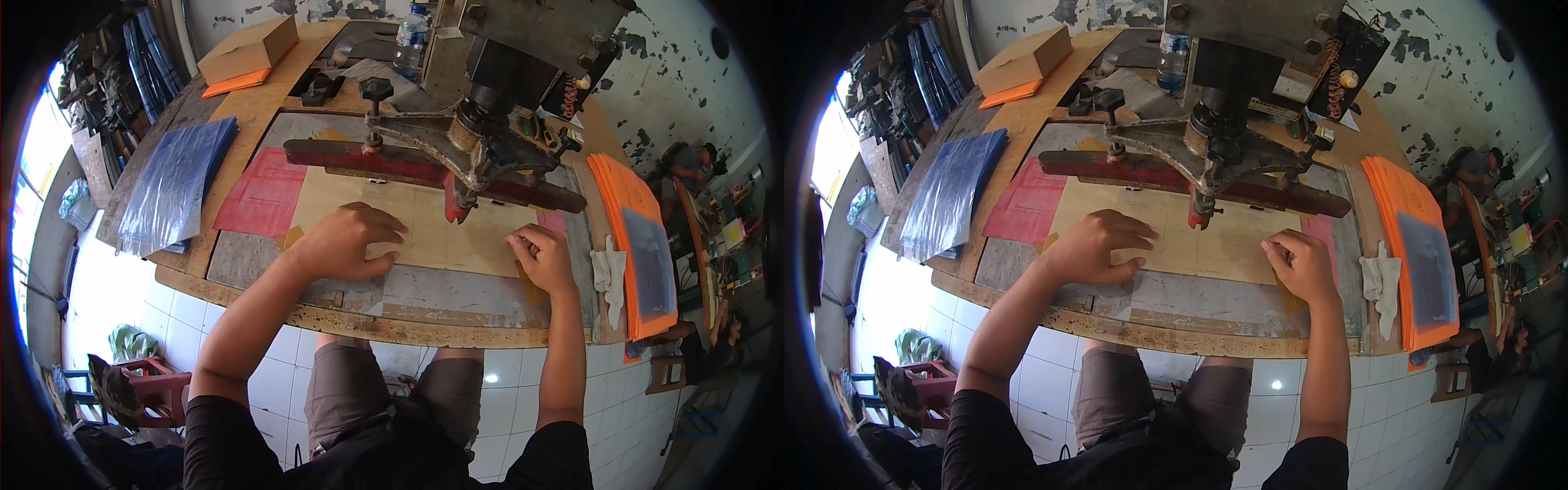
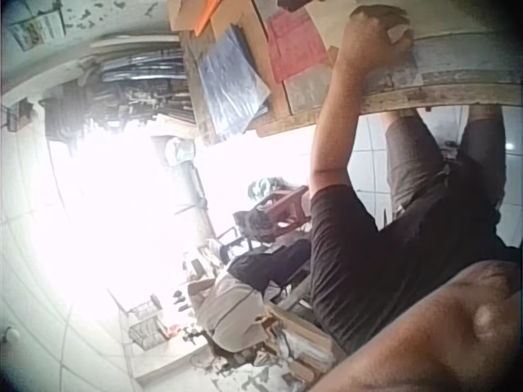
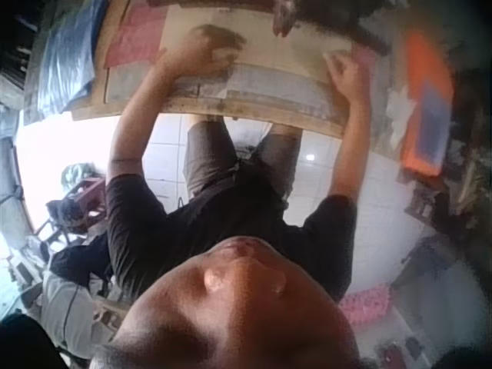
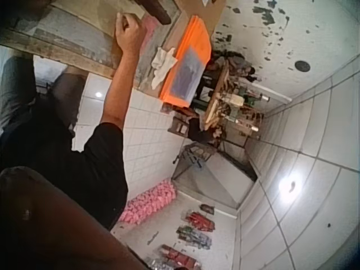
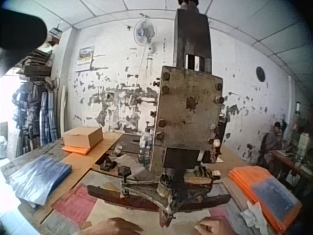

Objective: The person wipes a industrial printing or stamping workstation using a white cloth, cleaning various surfaces and components by hand.

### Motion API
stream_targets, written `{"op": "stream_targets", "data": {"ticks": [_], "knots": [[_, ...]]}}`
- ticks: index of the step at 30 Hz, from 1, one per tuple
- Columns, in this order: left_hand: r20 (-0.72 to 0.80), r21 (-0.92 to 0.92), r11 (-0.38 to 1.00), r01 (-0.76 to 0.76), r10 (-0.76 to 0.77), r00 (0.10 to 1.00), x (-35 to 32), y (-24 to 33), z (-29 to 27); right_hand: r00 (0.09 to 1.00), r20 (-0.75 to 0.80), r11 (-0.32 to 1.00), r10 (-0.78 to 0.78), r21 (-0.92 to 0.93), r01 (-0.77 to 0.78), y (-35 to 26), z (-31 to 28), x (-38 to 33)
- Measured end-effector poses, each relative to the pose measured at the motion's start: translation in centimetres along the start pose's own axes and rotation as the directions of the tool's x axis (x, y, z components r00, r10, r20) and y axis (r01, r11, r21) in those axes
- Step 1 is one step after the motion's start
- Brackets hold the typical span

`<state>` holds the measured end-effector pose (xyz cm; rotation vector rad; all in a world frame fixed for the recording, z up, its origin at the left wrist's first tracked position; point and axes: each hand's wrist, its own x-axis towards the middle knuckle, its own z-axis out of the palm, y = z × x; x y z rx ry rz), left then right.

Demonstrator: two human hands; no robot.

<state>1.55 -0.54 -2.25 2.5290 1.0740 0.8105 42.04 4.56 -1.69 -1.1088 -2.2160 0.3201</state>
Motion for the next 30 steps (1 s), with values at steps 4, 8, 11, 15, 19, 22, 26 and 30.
{"op": "stream_targets", "data": {"ticks": [4,8,11,15,19,22,26,30], "knots": [[0.003,-0.003,1.000,-0.002,0.002,1.000,0.10,-0.10,0.12,1.000,0.006,1.000,0.029,0.004,-0.029,0.06,-0.02,-0.06],[0.003,0.005,1.000,-0.010,0.010,1.000,0.32,-0.06,0.22,1.000,-0.005,1.000,0.014,0.016,-0.014,0.47,-0.04,-0.23],[0.001,-0.005,1.000,0.001,-0.001,1.000,-0.13,-0.10,0.03,1.000,-0.004,1.000,-0.004,-0.002,0.004,0.04,0.17,0.04],[0.011,-0.021,1.000,0.024,-0.023,1.000,0.00,0.02,0.06,0.999,0.006,0.999,0.035,0.008,-0.035,-0.04,0.02,-0.10],[0.017,-0.010,1.000,0.011,-0.011,1.000,0.12,0.13,-0.04,1.000,0.005,1.000,0.017,-0.001,-0.017,0.06,-0.06,-0.14],[0.012,-0.014,1.000,0.012,-0.012,1.000,0.09,0.12,-0.03,1.000,0.013,1.000,0.021,-0.001,-0.021,0.03,-0.11,-0.10],[0.008,-0.020,1.000,0.010,-0.010,1.000,0.07,0.10,-0.06,1.000,0.015,1.000,0.021,0.005,-0.021,-0.11,-0.10,-0.04],[-0.004,-0.022,1.000,0.001,-0.001,1.000,0.10,0.20,-0.13,1.000,0.013,1.000,0.014,-0.013,-0.014,-0.23,-0.16,-0.03]]}}
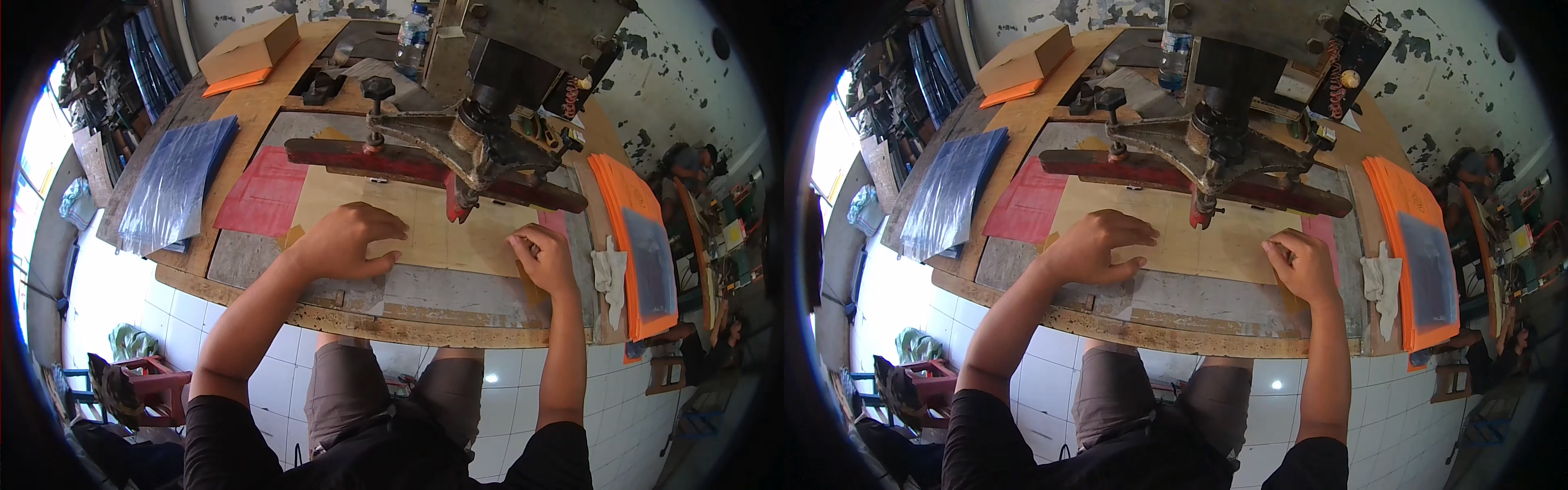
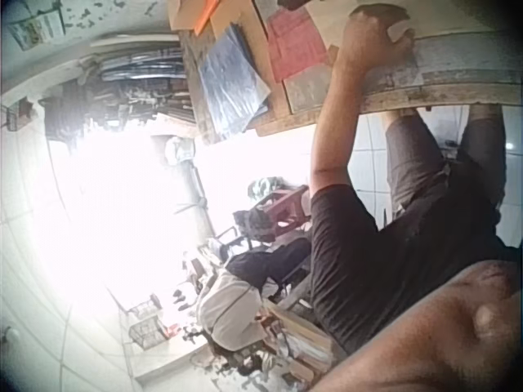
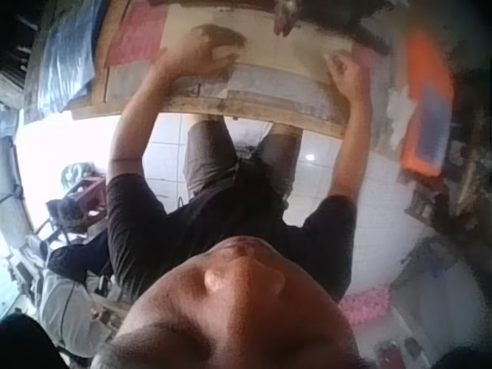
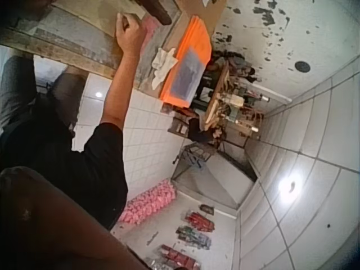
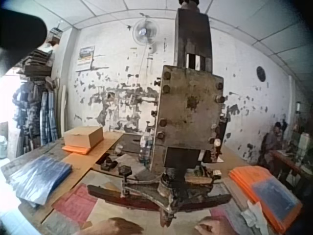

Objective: The person wipes a industrial printing or stamping workstation using a white cloth, cleaning various surfaces and components by hand.

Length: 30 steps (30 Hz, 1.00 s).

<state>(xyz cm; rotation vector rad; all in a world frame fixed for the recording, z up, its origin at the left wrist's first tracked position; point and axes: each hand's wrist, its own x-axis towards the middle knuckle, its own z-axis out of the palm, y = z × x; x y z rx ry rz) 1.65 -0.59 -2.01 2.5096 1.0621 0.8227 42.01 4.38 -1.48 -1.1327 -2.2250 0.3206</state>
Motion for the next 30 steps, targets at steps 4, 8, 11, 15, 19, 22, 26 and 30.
{"op": "stream_targets", "data": {"ticks": [4,8,11,15,19,22,26,30], "knots": [[-0.021,-0.019,1.000,-0.014,0.014,1.000,0.14,0.11,-0.04,1.000,-0.001,1.000,0.002,0.016,-0.002,0.03,0.00,-0.02],[-0.098,0.000,1.000,-0.023,0.023,0.995,0.27,0.38,-0.19,1.000,-0.011,1.000,0.006,0.024,-0.006,-0.04,-0.05,0.00],[-0.151,0.025,0.999,-0.045,0.049,0.987,0.51,0.45,-0.27,1.000,-0.019,1.000,0.002,-0.011,-0.002,0.33,-0.06,-0.08],[-0.197,0.040,0.997,-0.065,0.072,0.978,0.62,0.56,-0.30,0.998,-0.049,0.999,-0.027,-0.047,0.025,0.79,0.07,-0.13],[-0.227,0.068,0.995,-0.077,0.090,0.970,0.65,0.49,-0.23,0.998,-0.059,1.000,-0.005,-0.021,0.004,0.32,0.01,-0.04],[-0.221,0.078,0.995,-0.065,0.081,0.972,0.69,0.62,-0.34,0.998,-0.058,1.000,-0.011,0.005,0.011,0.62,0.07,-0.09],[-0.226,0.081,0.994,-0.067,0.084,0.971,0.73,0.55,-0.19,0.998,-0.057,0.998,-0.041,0.041,0.043,0.59,0.06,-0.19],[-0.207,0.081,0.995,-0.050,0.066,0.976,0.67,0.64,-0.32,0.998,-0.055,0.997,-0.043,0.057,0.046,0.41,-0.13,-0.09]]}}
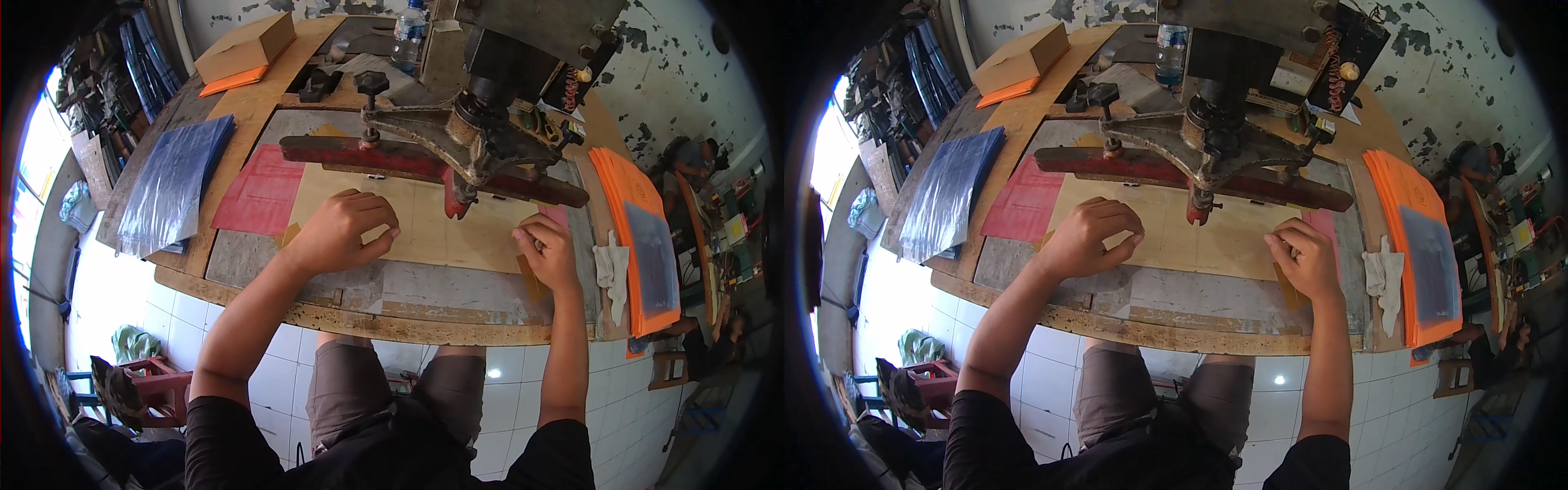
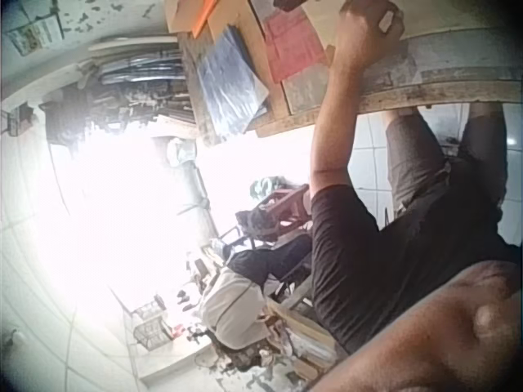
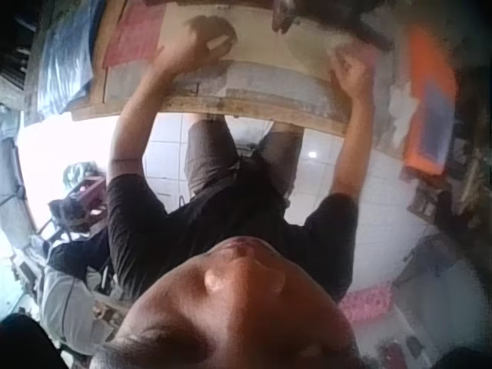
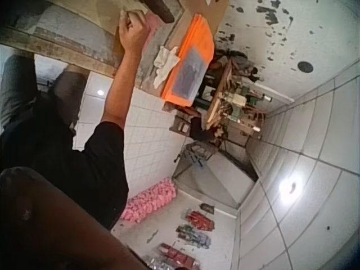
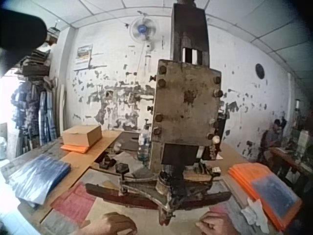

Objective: The person wipes a industrial printing or stamping workstation using a white cloth, cleaning various surfaces and components by hand.

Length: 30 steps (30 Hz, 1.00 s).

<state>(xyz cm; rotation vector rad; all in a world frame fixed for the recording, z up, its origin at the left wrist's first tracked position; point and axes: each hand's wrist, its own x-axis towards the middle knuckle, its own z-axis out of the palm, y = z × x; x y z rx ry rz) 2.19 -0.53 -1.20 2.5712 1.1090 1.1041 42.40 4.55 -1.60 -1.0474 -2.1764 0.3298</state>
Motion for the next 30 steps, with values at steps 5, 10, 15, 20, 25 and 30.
{"op": "stream_targets", "data": {"ticks": [5,10,15,20,25,30], "knots": [[-0.019,-0.003,1.000,-0.007,0.007,1.000,0.0,0.0,0.2,0.997,-0.023,0.997,-0.072,-0.031,0.071,-0.1,0.0,0.0],[-0.033,-0.005,1.000,-0.021,0.020,0.999,0.1,-0.1,0.3,0.978,-0.087,0.981,-0.191,-0.043,0.188,-0.3,0.4,0.5],[0.020,-0.010,1.000,-0.007,0.007,1.000,-0.1,-0.1,0.3,0.971,-0.113,0.977,-0.210,-0.040,0.207,-1.4,1.1,0.3],[0.031,-0.011,1.000,-0.007,0.007,0.999,0.1,0.1,0.4,0.850,-0.066,0.816,-0.522,-0.329,0.475,-2.2,1.4,0.2],[0.028,0.004,1.000,0.001,-0.001,1.000,0.2,0.2,0.5,0.797,-0.049,0.751,-0.603,-0.373,0.545,-2.6,1.2,0.2],[0.029,0.000,1.000,0.005,-0.005,1.000,0.0,0.0,0.7,0.776,-0.068,0.727,-0.627,-0.411,0.551,-2.5,1.2,0.0]]}}
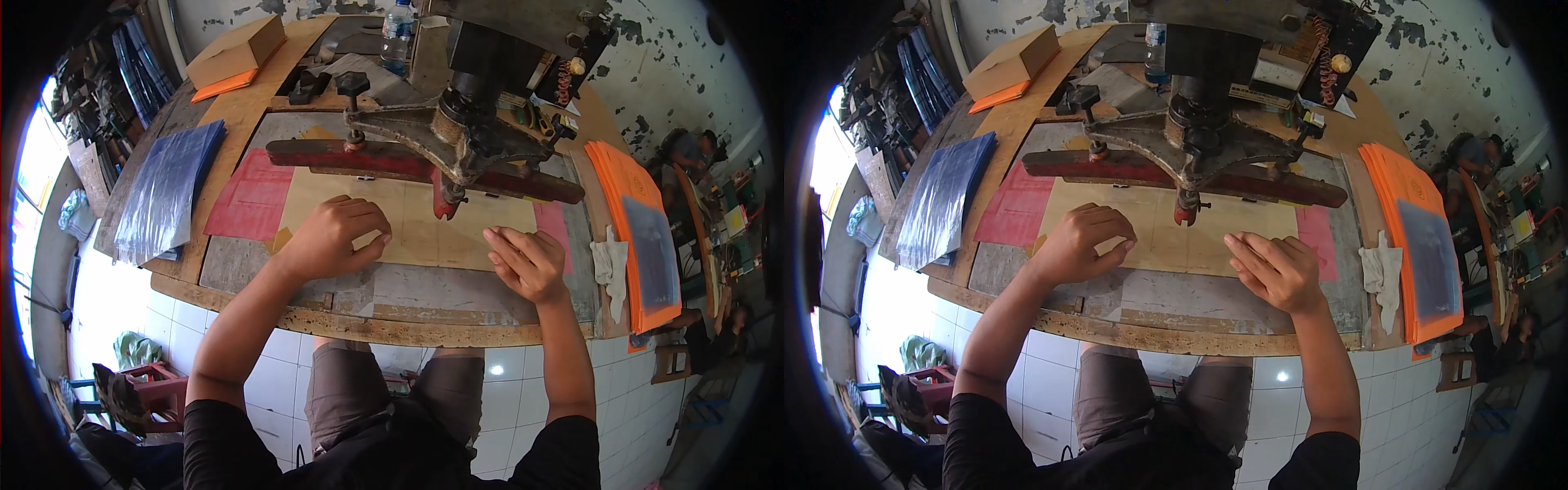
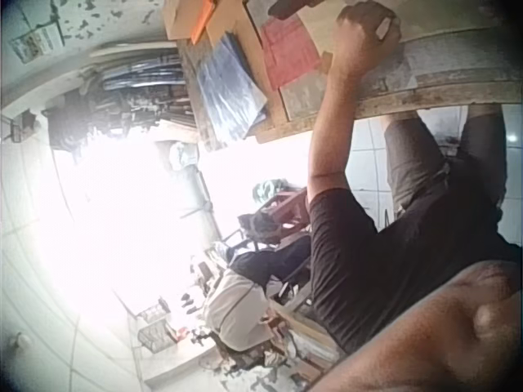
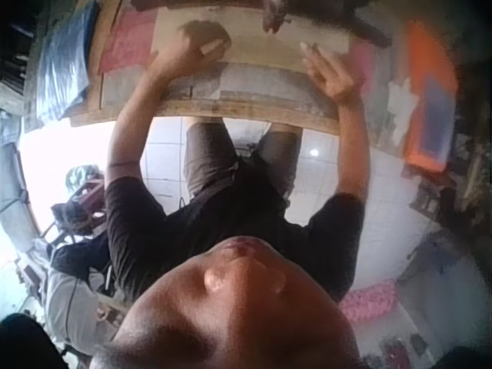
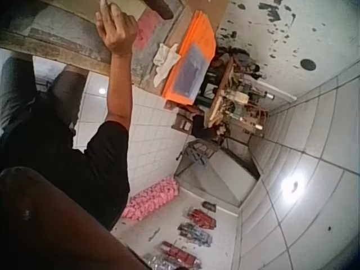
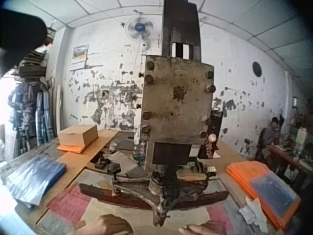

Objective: The person wipes a industrial printing or stamping workstation using a white cloth, cleaning various surfaces and components by hand.

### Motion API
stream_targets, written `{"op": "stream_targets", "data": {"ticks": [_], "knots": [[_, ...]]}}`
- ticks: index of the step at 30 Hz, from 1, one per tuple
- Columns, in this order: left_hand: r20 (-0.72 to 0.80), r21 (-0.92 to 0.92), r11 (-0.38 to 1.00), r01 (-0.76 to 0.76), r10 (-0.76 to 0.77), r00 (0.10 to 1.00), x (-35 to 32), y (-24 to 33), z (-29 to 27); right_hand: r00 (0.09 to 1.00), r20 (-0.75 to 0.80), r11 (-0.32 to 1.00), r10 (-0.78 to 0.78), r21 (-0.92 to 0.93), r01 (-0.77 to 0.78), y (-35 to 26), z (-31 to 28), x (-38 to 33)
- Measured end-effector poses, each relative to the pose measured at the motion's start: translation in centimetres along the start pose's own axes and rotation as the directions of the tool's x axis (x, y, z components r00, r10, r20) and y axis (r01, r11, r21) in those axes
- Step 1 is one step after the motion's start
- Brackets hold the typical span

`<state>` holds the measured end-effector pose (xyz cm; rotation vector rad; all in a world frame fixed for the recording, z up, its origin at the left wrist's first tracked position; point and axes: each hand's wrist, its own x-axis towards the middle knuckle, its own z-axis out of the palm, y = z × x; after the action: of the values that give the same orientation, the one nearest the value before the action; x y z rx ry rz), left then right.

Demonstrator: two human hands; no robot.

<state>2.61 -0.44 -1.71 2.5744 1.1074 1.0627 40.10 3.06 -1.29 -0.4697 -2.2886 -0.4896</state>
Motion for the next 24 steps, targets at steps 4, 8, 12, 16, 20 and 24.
{"op": "stream_targets", "data": {"ticks": [4,8,12,16,20,24], "knots": [[0.013,0.011,1.000,0.008,-0.008,1.000,0.08,0.10,-0.36,0.999,-0.037,0.999,-0.028,-0.022,0.028,0.03,0.09,-0.43],[0.023,0.014,1.000,0.011,-0.011,1.000,0.00,0.07,-0.36,0.996,-0.068,0.998,-0.054,-0.028,0.052,-0.07,0.09,-0.54],[0.018,0.014,1.000,0.010,-0.010,1.000,0.01,-0.05,-0.11,0.994,-0.095,0.999,-0.047,-0.024,0.045,0.00,0.19,-0.49],[0.013,0.005,1.000,0.009,-0.009,1.000,0.00,-0.14,0.05,0.995,-0.086,0.999,-0.046,-0.023,0.044,0.15,0.03,-0.58],[0.018,0.011,1.000,0.010,-0.010,1.000,0.01,0.05,-0.16,0.994,-0.095,0.999,-0.044,-0.012,0.043,0.15,0.13,-0.61],[0.018,0.017,1.000,0.015,-0.015,1.000,0.04,0.00,-0.07,0.995,-0.092,0.999,-0.040,-0.021,0.038,0.13,-0.09,-0.46]]}}
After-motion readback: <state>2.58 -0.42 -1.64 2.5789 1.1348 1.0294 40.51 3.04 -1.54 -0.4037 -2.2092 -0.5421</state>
